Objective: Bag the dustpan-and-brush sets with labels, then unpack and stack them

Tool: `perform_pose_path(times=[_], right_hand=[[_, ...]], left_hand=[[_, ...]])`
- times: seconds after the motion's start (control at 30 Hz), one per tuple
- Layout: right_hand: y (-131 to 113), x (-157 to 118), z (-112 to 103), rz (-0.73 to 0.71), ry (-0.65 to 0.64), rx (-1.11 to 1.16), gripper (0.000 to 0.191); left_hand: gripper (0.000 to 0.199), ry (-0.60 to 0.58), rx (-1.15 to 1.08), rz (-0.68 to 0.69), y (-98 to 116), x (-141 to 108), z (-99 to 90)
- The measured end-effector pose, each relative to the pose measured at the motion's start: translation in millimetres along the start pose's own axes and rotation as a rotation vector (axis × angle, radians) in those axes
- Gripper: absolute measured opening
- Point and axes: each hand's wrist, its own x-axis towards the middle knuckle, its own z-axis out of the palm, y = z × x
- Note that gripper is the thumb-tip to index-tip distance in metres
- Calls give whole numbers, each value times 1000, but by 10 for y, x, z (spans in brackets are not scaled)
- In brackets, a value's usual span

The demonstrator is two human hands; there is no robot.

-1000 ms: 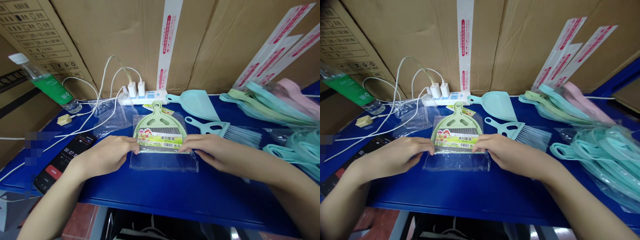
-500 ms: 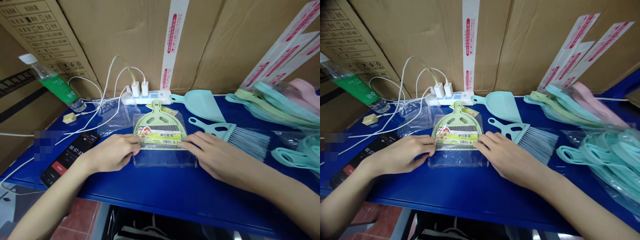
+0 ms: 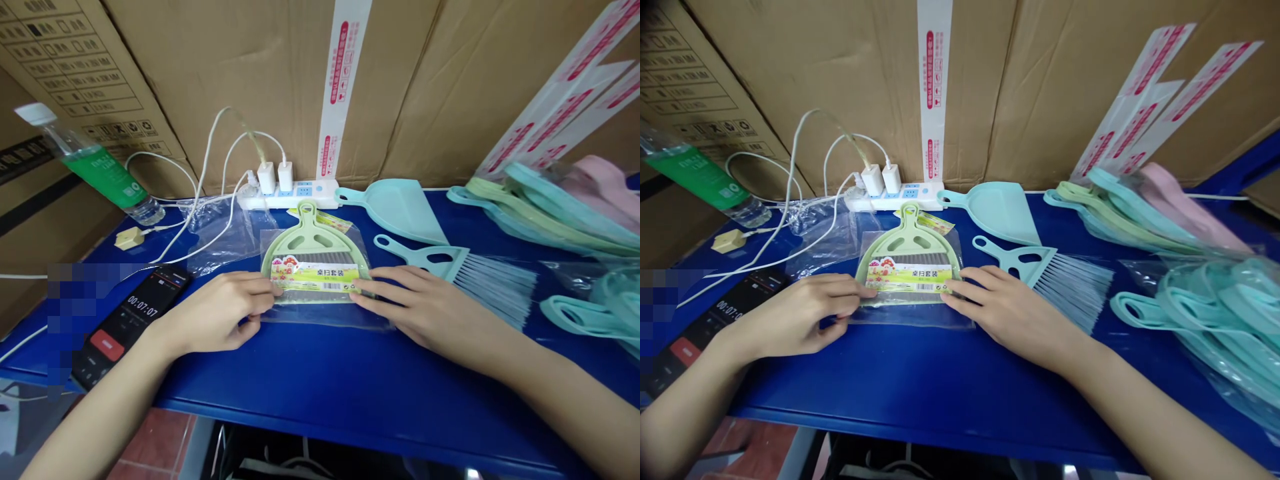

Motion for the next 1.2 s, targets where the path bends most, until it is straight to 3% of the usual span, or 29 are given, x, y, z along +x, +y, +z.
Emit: perform_pose_path(times=[0.27, 0.57, 0.7, 0.87, 1.2], right_hand=[[-40, -5, -56, 59, -5, 127, 38], [-46, 27, 12, 100, 103, 236, 30], [-33, 39, 61, 198, 150, 380, 24], [-70, 71, 80, 324, 175, 524, 19], [-176, 130, 126, 524, 226, 464, 11]], left_hand=[[16, 20, 152, -61, 72, 7, 25], [35, 100, -38, -50, 11, 9, 62], [29, 139, -77, -86, -8, 4, 72], [7, 234, -55, -223, 12, 30, 123], [23, 298, 26, -297, 24, 91, 232]])
